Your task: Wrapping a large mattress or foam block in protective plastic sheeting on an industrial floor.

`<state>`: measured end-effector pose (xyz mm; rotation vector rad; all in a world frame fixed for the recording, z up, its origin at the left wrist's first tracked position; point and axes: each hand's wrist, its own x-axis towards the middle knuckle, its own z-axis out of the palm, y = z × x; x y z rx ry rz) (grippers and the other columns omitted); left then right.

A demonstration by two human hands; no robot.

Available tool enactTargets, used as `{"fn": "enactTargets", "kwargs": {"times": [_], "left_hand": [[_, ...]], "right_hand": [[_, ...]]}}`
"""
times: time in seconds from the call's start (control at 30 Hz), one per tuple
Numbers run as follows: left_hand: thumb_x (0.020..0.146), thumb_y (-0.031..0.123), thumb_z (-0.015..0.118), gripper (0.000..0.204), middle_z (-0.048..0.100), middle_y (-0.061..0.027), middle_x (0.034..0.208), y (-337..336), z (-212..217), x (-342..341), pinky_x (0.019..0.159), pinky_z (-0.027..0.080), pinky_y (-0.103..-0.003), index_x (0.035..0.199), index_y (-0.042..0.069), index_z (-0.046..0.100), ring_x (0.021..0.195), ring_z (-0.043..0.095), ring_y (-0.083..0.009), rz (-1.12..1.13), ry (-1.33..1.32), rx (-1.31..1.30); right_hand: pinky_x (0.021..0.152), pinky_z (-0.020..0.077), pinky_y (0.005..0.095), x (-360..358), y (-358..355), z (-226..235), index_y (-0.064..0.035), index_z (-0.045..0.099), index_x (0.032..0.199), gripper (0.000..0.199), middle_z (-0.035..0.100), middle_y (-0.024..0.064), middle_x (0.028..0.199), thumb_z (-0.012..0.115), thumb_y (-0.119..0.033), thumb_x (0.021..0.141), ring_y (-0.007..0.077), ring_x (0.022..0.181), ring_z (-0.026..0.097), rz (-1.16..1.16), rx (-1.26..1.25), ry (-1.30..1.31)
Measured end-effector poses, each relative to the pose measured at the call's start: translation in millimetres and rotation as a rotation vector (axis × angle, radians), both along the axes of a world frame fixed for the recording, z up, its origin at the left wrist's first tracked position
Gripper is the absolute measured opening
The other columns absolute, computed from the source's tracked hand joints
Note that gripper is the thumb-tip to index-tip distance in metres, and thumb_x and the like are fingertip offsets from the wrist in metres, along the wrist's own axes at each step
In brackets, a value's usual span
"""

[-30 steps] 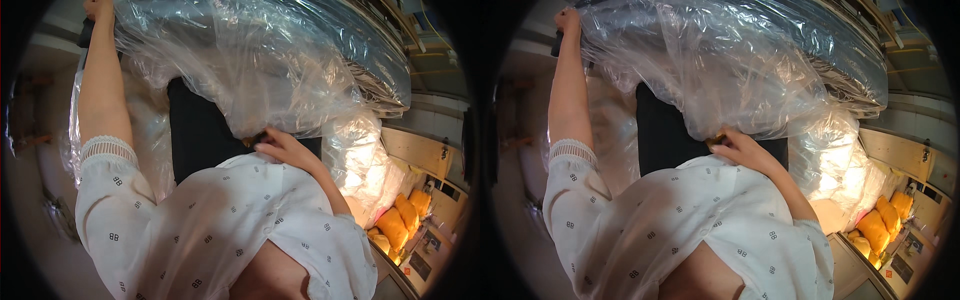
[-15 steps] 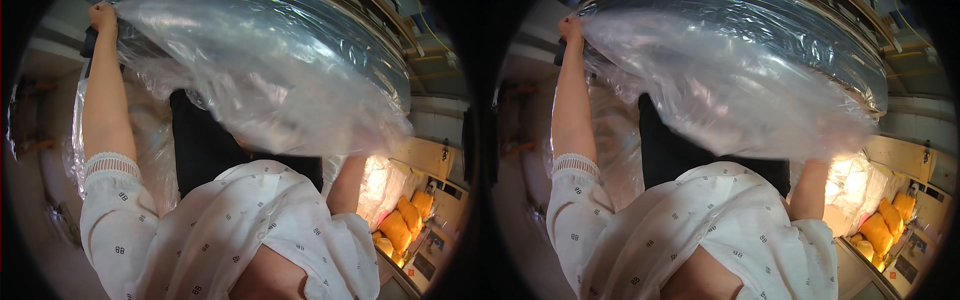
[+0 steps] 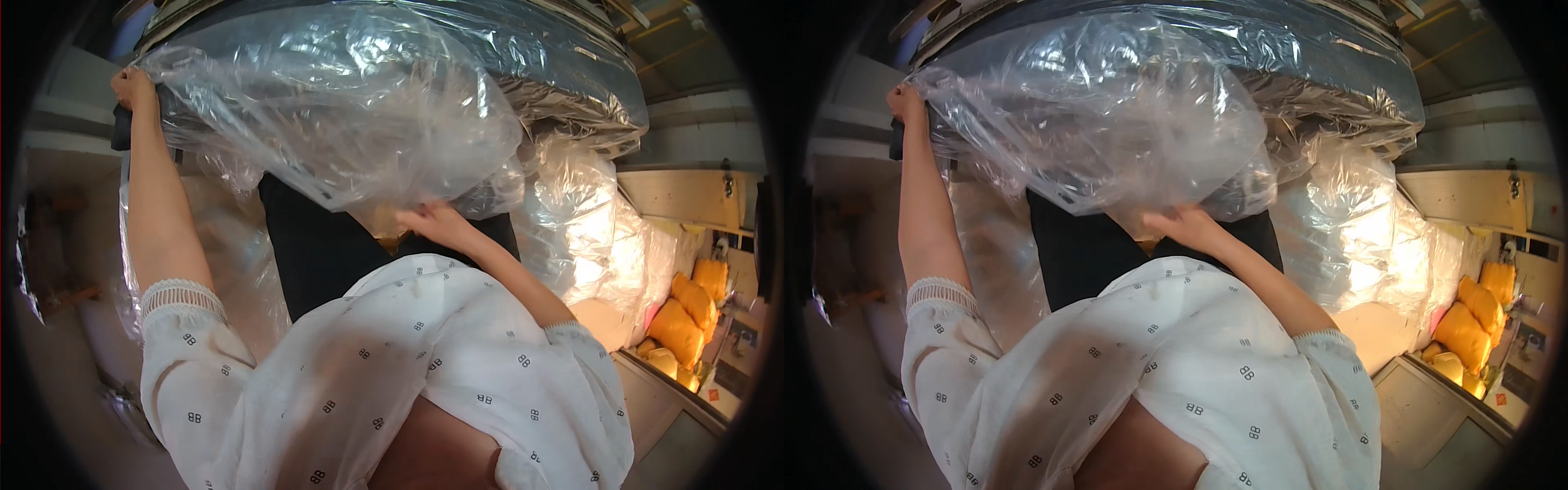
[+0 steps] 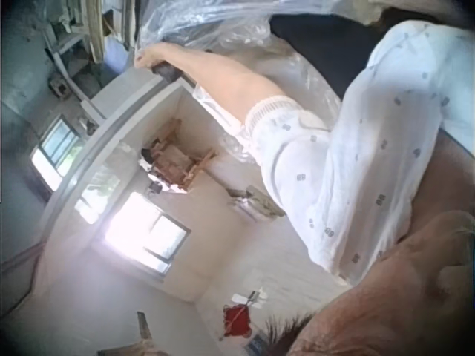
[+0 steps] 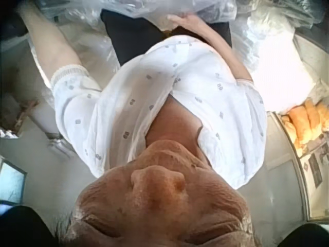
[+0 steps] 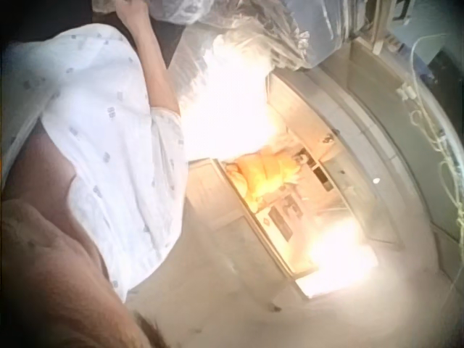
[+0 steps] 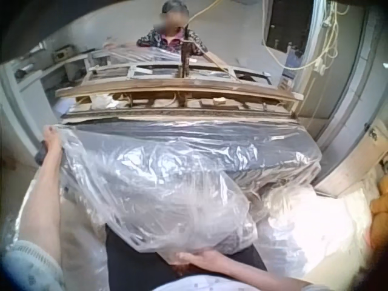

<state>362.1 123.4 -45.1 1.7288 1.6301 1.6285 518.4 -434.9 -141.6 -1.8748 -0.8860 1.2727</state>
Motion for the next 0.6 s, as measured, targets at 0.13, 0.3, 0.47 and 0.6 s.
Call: {"fn": "enactTargets", "kwargs": {"times": [0.13, 0.3, 0.47, 0.6], "left_hand": [[0.085, 0.026, 0.053, 0.027, 0.061, -0.0178, 0.102, 28.5, -23.3, -31.1, 0.085, 0.044, -0.041, 0.099, 0.003, 0.059, 0.096, 0.058, -0.0354, 0.059, 0.240, 0.046], [0.087, 0.027, 0.051, 0.029, 0.060, -0.0165, 0.102, 10.2, -17.0, -17.4, 0.084, 0.043, -0.040, 0.102, 0.004, 0.057, 0.096, 0.057, -0.0347, -0.042, 0.268, 0.035], [0.087, 0.028, 0.050, 0.029, 0.060, -0.0165, 0.102, 29.2, -22.0, -24.2, 0.084, 0.042, -0.039, 0.103, 0.004, 0.056, 0.098, 0.056, -0.0346, -0.177, 0.374, 0.139], [0.087, 0.027, 0.050, 0.028, 0.060, -0.0164, 0.103, 23.4, -20.2, -20.7, 0.084, 0.042, -0.039, 0.103, 0.004, 0.056, 0.098, 0.056, -0.0346, -0.136, 0.336, 0.030]], "right_hand": [[0.090, 0.0426, 0.0334, 13.5, 40.1, -16.0, -0.0003, 0.051, 0.120, 0.043, 0.059, 0.0149, 0.109, 0.055, -0.029, 0.088, 0.0231, 0.100, 0.057, -0.146, 0.191, -0.338], [0.092, 0.0438, 0.0368, 68.7, -25.6, 87.3, -0.0018, 0.052, 0.120, 0.044, 0.056, 0.0095, 0.117, 0.057, -0.032, 0.088, 0.0206, 0.106, 0.055, -0.431, 0.501, 1.090], [0.092, 0.0431, 0.0381, 159.6, -96.9, 122.1, -0.0033, 0.048, 0.124, 0.048, 0.053, 0.0111, 0.121, 0.047, -0.038, 0.092, 0.0229, 0.109, 0.051, -0.757, 1.101, 0.477], [0.096, 0.0403, 0.0343, 152.0, -120.7, 101.7, -0.0049, 0.039, 0.132, 0.059, 0.046, 0.0094, 0.129, 0.051, -0.044, 0.090, 0.0216, 0.116, 0.045, -0.912, 0.965, 0.649]]}}
